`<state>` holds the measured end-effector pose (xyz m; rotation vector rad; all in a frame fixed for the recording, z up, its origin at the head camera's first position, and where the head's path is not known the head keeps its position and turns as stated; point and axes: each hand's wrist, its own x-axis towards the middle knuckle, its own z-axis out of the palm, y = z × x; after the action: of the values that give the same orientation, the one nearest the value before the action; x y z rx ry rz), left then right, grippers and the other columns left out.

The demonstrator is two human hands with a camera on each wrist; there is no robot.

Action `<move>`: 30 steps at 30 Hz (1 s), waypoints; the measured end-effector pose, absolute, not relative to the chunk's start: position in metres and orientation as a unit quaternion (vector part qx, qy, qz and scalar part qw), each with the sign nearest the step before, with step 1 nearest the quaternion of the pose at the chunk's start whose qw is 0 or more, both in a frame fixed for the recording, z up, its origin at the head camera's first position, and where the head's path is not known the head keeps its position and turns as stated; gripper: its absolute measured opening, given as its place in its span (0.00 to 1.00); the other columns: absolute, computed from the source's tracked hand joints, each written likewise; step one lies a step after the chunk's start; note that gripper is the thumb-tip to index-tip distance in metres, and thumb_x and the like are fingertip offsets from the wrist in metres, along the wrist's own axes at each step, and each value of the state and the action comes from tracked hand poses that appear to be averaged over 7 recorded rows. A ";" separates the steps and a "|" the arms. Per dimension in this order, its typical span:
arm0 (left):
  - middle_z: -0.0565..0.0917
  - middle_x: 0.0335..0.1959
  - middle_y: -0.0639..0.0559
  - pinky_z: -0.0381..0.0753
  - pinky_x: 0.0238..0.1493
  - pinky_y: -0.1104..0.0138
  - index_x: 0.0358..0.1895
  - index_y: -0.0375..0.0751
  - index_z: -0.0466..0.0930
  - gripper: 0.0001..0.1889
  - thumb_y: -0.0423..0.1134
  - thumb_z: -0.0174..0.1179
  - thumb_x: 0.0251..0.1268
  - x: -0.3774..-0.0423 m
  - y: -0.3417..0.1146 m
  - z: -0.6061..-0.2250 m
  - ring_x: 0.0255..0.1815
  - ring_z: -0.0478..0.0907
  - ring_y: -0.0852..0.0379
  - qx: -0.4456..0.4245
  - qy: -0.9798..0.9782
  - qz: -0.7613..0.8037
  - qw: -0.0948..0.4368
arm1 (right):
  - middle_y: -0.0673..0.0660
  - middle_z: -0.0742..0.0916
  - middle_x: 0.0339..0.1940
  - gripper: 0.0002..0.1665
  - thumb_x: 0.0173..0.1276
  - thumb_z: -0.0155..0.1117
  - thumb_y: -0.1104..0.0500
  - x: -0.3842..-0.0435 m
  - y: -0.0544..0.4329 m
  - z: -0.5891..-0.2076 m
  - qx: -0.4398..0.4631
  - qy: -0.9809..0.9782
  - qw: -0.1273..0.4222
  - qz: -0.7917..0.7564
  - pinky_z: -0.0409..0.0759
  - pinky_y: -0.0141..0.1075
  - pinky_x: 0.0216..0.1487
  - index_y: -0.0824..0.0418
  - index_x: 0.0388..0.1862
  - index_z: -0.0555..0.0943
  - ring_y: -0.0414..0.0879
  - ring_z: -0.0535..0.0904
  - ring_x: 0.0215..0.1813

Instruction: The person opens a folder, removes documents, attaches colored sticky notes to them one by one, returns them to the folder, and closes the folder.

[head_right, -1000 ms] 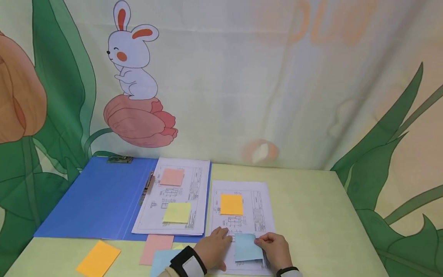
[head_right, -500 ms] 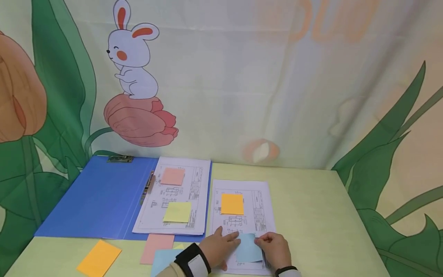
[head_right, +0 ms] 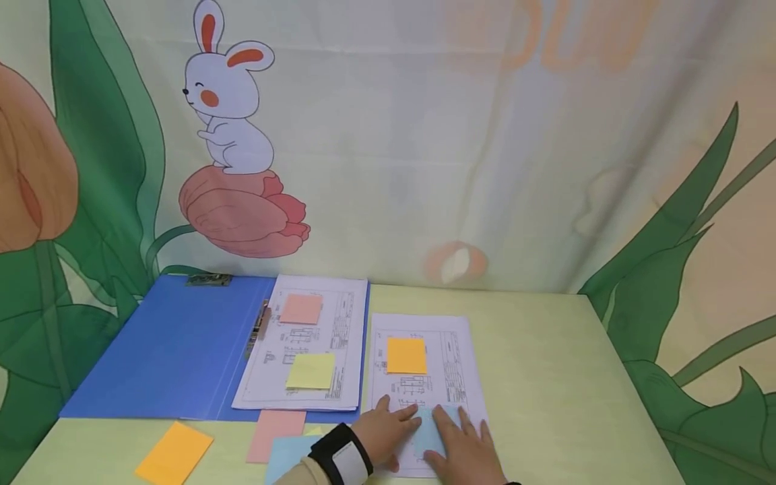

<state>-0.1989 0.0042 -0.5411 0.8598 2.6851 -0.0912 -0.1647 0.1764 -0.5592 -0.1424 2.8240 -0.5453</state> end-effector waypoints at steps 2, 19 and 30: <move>0.66 0.65 0.66 0.77 0.45 0.54 0.63 0.64 0.69 0.46 0.57 0.73 0.28 -0.199 0.003 -0.541 0.62 0.64 0.38 0.302 0.939 -0.028 0.164 | 0.62 0.67 0.68 0.49 0.59 0.56 0.33 -0.166 0.195 -0.564 0.000 0.973 0.142 -0.180 0.40 0.65 0.63 0.60 0.70 0.60 0.67 0.50 0.70; 0.67 0.65 0.62 0.72 0.51 0.46 0.62 0.58 0.70 0.40 0.62 0.70 0.39 -0.198 -0.010 -0.552 0.63 0.62 0.34 0.311 0.938 0.042 0.145 | 0.56 0.82 0.21 0.38 0.54 0.70 0.63 -0.153 0.237 -0.571 0.224 0.791 0.140 -0.552 0.68 0.33 0.17 0.69 0.59 0.61 0.44 0.72 0.15; 0.70 0.63 0.58 0.66 0.53 0.39 0.62 0.60 0.71 0.23 0.53 0.52 0.62 -0.195 -0.006 -0.539 0.63 0.60 0.30 0.280 0.937 0.114 0.176 | 0.54 0.79 0.18 0.40 0.62 0.53 0.32 -0.156 0.228 -0.569 0.222 0.804 0.112 -0.539 0.73 0.35 0.21 0.68 0.49 0.76 0.44 0.74 0.19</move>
<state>-0.1945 -0.0060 -0.5387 0.7942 2.6524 0.3217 -0.1560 0.2281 -0.5691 0.6532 2.3618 -1.5840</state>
